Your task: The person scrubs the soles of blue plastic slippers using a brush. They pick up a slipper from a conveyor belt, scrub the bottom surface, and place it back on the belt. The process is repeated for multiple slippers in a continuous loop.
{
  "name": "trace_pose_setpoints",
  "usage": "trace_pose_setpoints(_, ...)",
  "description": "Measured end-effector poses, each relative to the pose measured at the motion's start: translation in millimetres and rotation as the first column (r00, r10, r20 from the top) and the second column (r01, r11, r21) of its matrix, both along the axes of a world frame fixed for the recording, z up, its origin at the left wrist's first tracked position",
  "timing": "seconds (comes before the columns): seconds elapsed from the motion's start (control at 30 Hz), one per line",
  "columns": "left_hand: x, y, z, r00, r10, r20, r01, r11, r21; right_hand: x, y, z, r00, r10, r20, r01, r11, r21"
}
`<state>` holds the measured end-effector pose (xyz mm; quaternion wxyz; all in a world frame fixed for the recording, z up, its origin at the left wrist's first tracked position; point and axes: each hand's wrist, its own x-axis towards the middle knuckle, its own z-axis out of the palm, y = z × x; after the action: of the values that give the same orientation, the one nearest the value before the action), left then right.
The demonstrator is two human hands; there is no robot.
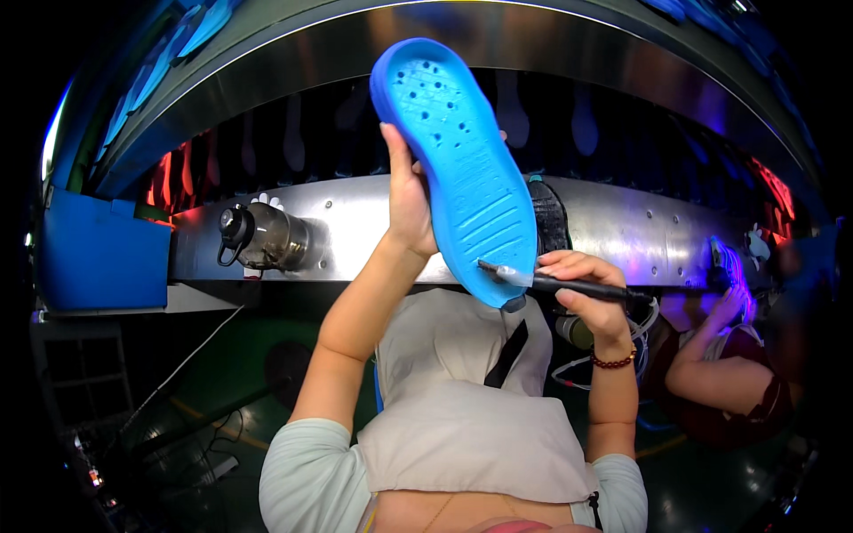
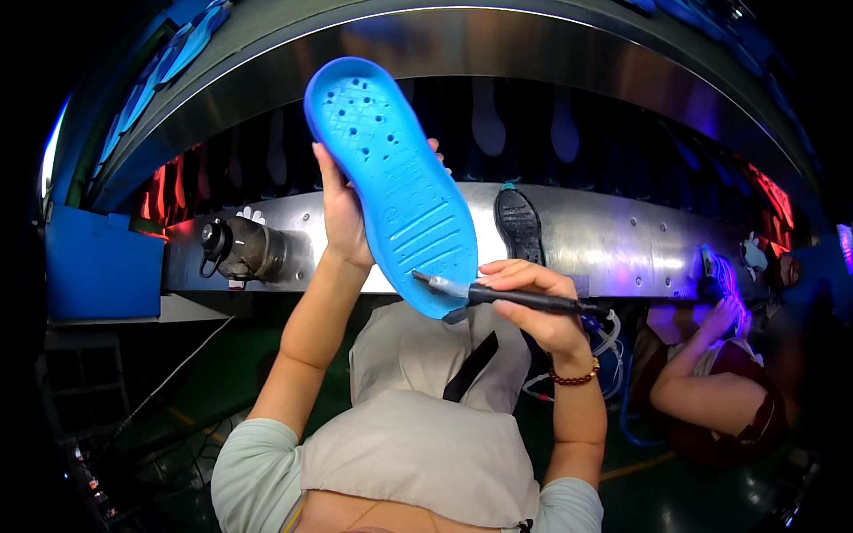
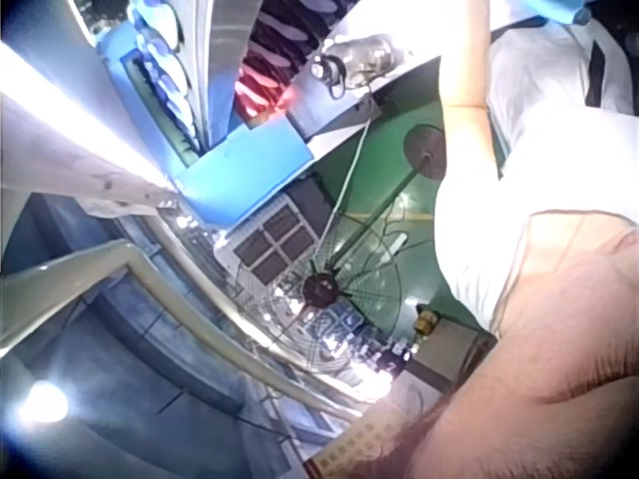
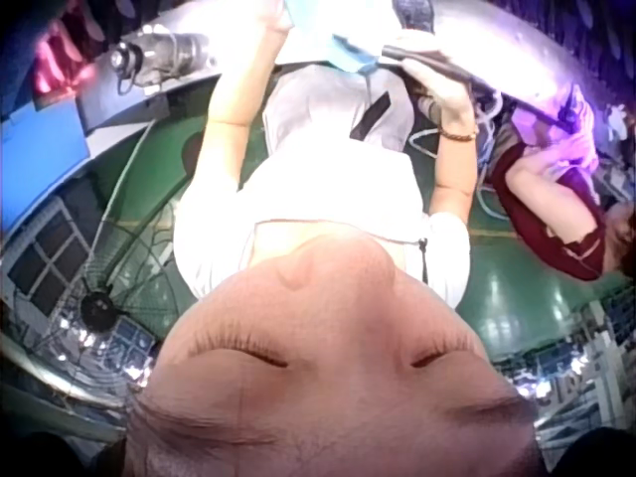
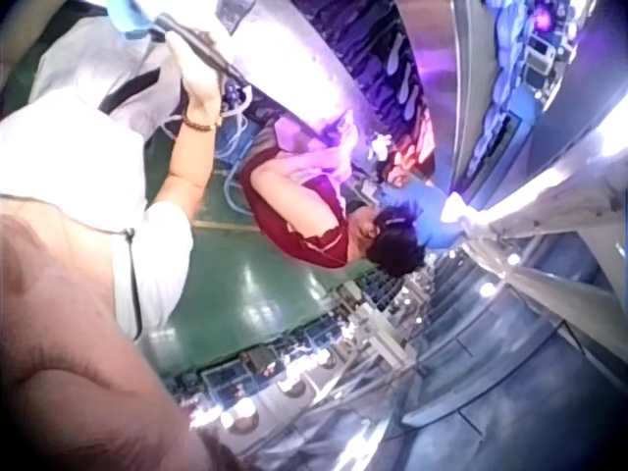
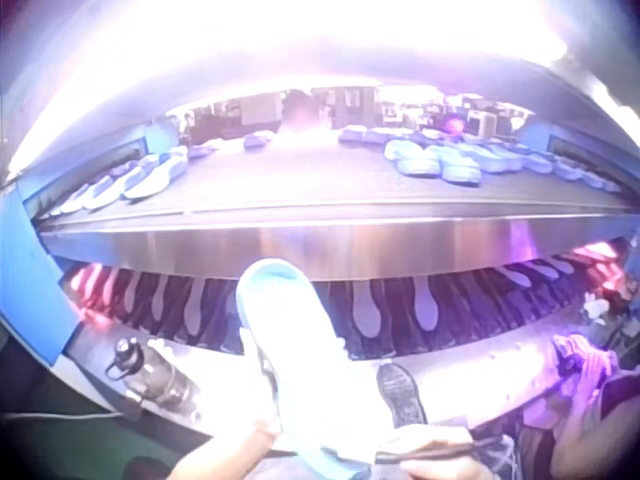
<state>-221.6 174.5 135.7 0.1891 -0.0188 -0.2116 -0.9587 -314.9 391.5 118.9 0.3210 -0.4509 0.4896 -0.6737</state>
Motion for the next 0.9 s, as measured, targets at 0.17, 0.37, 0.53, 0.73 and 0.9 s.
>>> trace_pose_setpoints(0.17,21,52,-2,0.968,0.19,-0.164,-0.195,0.981,-0.016,38,-11,11,0.868,-0.086,0.489,0.162,0.98,-0.116)
trace_pose_setpoints(0.37,9,36,-17,0.977,-0.043,-0.207,0.079,0.982,0.172,51,-5,31,0.91,-0.157,-0.383,0.131,0.987,-0.093)
trace_pose_setpoints(0.53,7,27,-17,0.986,-0.037,-0.163,0.065,0.983,0.173,21,-10,38,0.853,-0.159,-0.497,0.141,0.987,-0.074)
trace_pose_setpoints(0.73,2,17,-14,0.984,-0.099,-0.15,0.129,0.97,0.207,29,-14,39,0.728,-0.105,-0.678,0.076,0.995,-0.072)
trace_pose_setpoints(0.9,6,6,-16,0.93,-0.346,0.126,0.32,0.929,0.187,27,-8,51,0.762,0.099,-0.64,-0.119,0.993,0.012)
